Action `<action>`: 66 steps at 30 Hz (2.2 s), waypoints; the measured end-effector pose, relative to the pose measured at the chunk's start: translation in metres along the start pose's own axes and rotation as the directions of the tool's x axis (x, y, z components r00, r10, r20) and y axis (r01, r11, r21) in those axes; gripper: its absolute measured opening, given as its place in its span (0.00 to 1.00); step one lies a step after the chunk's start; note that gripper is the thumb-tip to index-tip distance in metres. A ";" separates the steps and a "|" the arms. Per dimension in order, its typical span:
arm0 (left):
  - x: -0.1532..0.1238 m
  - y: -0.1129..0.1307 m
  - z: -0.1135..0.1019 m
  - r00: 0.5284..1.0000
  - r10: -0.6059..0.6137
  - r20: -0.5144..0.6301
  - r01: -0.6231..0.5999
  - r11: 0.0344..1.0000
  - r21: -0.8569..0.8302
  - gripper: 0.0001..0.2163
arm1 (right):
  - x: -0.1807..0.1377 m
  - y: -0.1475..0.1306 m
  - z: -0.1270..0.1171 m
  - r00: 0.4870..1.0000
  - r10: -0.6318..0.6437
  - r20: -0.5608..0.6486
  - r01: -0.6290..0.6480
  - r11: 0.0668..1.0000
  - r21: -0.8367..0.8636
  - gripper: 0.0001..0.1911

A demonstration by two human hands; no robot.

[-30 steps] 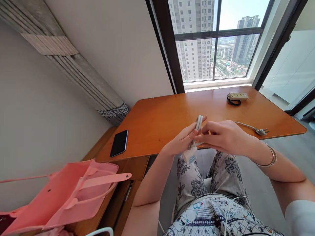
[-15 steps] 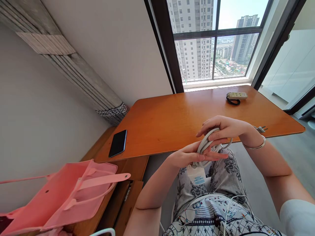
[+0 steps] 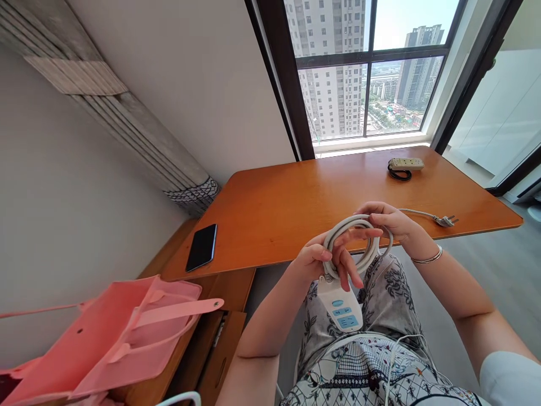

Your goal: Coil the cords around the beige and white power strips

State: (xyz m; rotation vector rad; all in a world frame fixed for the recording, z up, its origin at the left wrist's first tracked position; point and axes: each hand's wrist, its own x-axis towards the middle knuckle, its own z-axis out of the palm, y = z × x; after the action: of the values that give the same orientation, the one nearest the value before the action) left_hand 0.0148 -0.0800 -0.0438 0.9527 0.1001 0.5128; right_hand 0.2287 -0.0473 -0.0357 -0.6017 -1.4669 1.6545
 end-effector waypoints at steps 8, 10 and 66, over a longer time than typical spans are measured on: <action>-0.010 0.017 0.007 0.787 0.475 -0.394 -0.381 0.876 0.297 0.15 | -0.002 0.051 0.017 0.988 -0.128 -0.091 0.108 0.973 -0.203 0.26; -0.010 0.025 0.010 0.704 0.571 -0.422 -0.433 0.816 0.382 0.14 | -0.008 0.067 0.018 0.983 -0.172 -0.065 0.127 0.892 -0.434 0.25; -0.007 -0.004 -0.001 0.995 -0.060 0.078 0.039 0.967 0.252 0.27 | 0.004 -0.064 0.004 0.945 0.085 0.317 0.204 0.605 -0.770 0.28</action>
State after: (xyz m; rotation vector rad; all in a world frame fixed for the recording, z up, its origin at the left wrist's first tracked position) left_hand 0.0104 -0.0845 -0.0484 1.2151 0.1141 0.4185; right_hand 0.2401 -0.0472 0.0274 -0.7514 -2.4820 0.9754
